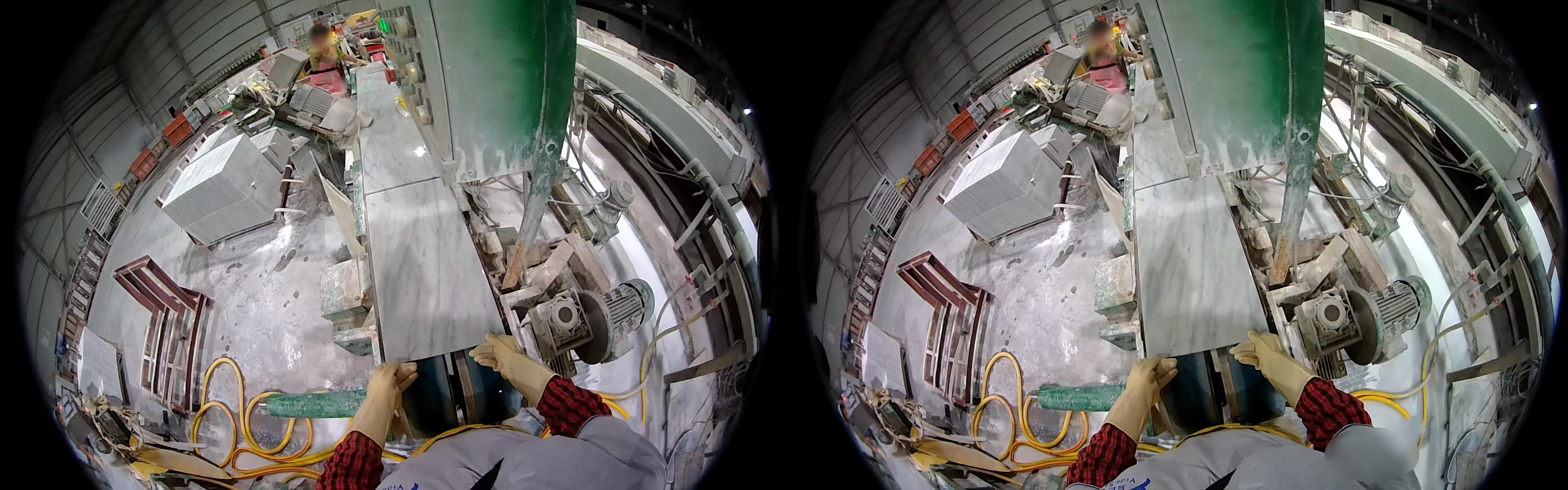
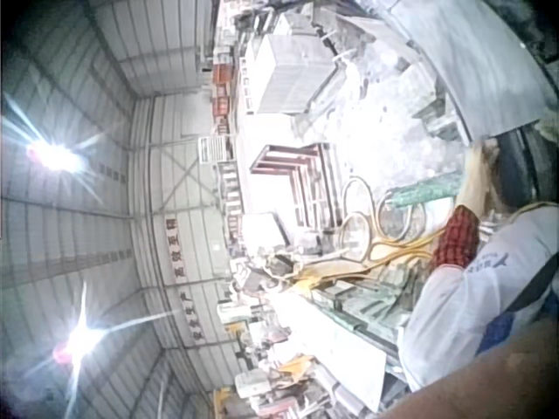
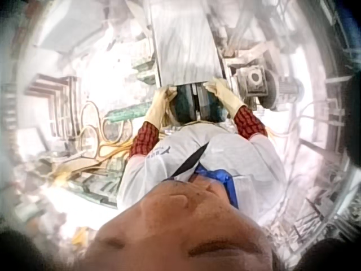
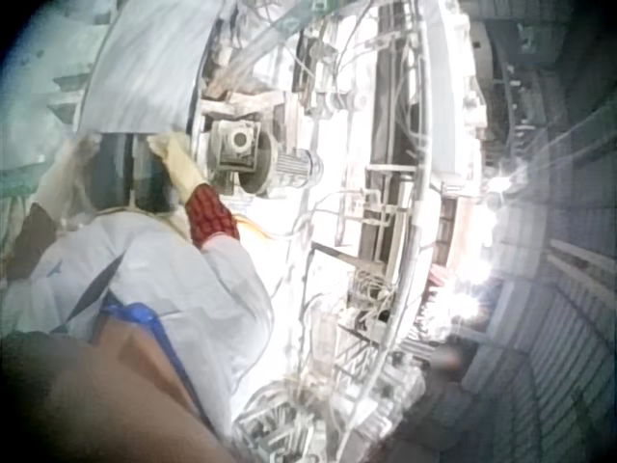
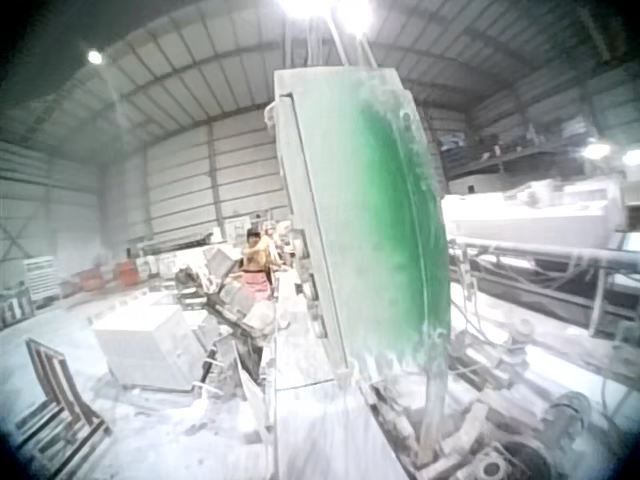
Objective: The person repeatedly picks up large rectangular stone slabs from a conveyor belt and places them onto a nearby rack. The person handles the slabs one at a time, turning them over and stacking them in a pile.
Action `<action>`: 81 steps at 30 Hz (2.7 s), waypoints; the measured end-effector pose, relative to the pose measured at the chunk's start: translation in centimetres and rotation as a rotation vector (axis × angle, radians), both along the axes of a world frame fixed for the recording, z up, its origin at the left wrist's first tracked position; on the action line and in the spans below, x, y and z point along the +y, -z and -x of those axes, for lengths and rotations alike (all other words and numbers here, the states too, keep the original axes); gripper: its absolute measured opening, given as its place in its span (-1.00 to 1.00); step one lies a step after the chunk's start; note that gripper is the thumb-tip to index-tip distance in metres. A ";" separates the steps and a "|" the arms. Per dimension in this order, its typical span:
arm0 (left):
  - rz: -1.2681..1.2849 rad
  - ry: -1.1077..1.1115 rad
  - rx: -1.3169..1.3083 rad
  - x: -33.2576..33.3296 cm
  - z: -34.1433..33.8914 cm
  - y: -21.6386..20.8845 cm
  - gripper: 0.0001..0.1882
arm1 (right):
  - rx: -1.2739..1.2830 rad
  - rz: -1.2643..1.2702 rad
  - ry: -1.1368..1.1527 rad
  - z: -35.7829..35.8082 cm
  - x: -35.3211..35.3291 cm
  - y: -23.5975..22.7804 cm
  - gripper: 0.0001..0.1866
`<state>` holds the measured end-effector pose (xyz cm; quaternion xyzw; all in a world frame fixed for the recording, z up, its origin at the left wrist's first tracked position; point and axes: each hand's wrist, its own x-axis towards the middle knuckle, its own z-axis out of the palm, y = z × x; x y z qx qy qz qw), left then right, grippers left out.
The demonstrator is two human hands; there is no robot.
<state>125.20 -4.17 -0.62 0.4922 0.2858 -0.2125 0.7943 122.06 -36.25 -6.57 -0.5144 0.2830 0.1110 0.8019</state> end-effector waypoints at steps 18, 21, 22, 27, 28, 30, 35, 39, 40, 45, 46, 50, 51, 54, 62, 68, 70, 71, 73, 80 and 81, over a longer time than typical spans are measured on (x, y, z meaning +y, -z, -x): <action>-0.063 0.120 0.027 1.8 -5.6 7.9 -0.68 | -0.148 0.035 0.050 -5.2 0.7 7.1 -0.61; -0.105 0.377 0.004 1.6 -7.1 7.1 -0.41 | -0.553 0.622 -0.149 -6.7 0.6 9.9 -0.58; -0.092 0.281 -0.165 1.3 -6.8 6.3 -0.42 | -1.415 0.762 -0.120 -7.2 0.9 10.0 -0.57; -0.629 0.596 -1.007 -3.5 -2.7 1.4 -0.48 | -1.066 1.345 -0.406 -0.1 2.9 6.9 -0.54; -0.774 0.639 -1.293 -4.6 -2.0 1.1 -0.49 | -0.677 1.516 -0.454 2.8 3.5 6.2 -0.56; -0.949 0.726 -1.629 -6.0 -1.1 0.8 -0.50 | -0.486 1.605 -0.450 6.8 4.2 3.7 -0.60; -1.174 0.807 -1.949 -5.6 -1.5 2.6 -0.52 | -0.341 1.680 -0.351 10.8 5.4 -0.9 -0.67; -1.192 0.768 -2.007 -5.3 -2.2 3.7 -0.54 | -0.288 1.705 -0.322 11.2 6.5 -2.2 -0.70; -1.173 0.755 -2.003 -5.5 -2.2 3.9 -0.55 | -0.275 1.711 -0.322 11.2 6.8 -2.2 -0.70; -1.089 0.711 -2.004 -5.6 -2.4 4.0 -0.57 | -0.324 1.790 -0.350 10.4 7.4 0.0 -0.71; -1.065 0.701 -2.005 -5.5 -2.6 4.0 -0.57 | -0.353 1.811 -0.346 10.0 7.4 0.7 -0.71; -1.095 0.706 -2.015 -4.9 -3.6 4.5 -0.60 | -0.502 1.960 -0.253 8.9 7.1 2.8 -0.68; -1.120 0.718 -2.025 -5.0 -3.9 4.7 -0.62 | -0.534 2.020 -0.184 8.7 6.9 2.8 -0.67; -1.130 0.718 -2.036 -5.1 -4.7 5.7 -0.63 | -0.623 2.233 0.013 9.0 6.8 2.1 -0.64; -1.150 0.746 -2.039 -4.7 -7.2 7.7 -0.65 | -0.304 1.878 -0.327 8.8 7.3 2.3 -0.66; -1.137 0.776 -1.955 -4.9 -7.0 6.7 -0.63 | -0.396 1.945 -0.260 7.9 7.1 4.9 -0.65; -1.136 0.772 -1.941 -5.0 -6.8 6.1 -0.62 | -0.392 1.922 -0.307 7.8 6.9 4.8 -0.65; -1.132 0.767 -1.938 -5.0 -6.7 5.8 -0.61 | -0.386 1.903 -0.326 7.5 6.7 4.4 -0.65; -1.110 0.755 -1.921 -5.0 -6.5 5.1 -0.60 | -0.380 1.881 -0.372 7.4 6.4 3.5 -0.64; -0.888 0.358 -2.068 -7.0 -6.0 4.3 -0.72 | -0.256 1.685 -0.614 8.3 5.8 -3.5 -0.54; -0.945 0.474 -1.976 -6.8 -5.9 4.0 -0.72 | -0.093 1.647 -0.643 8.0 6.7 -5.0 -0.46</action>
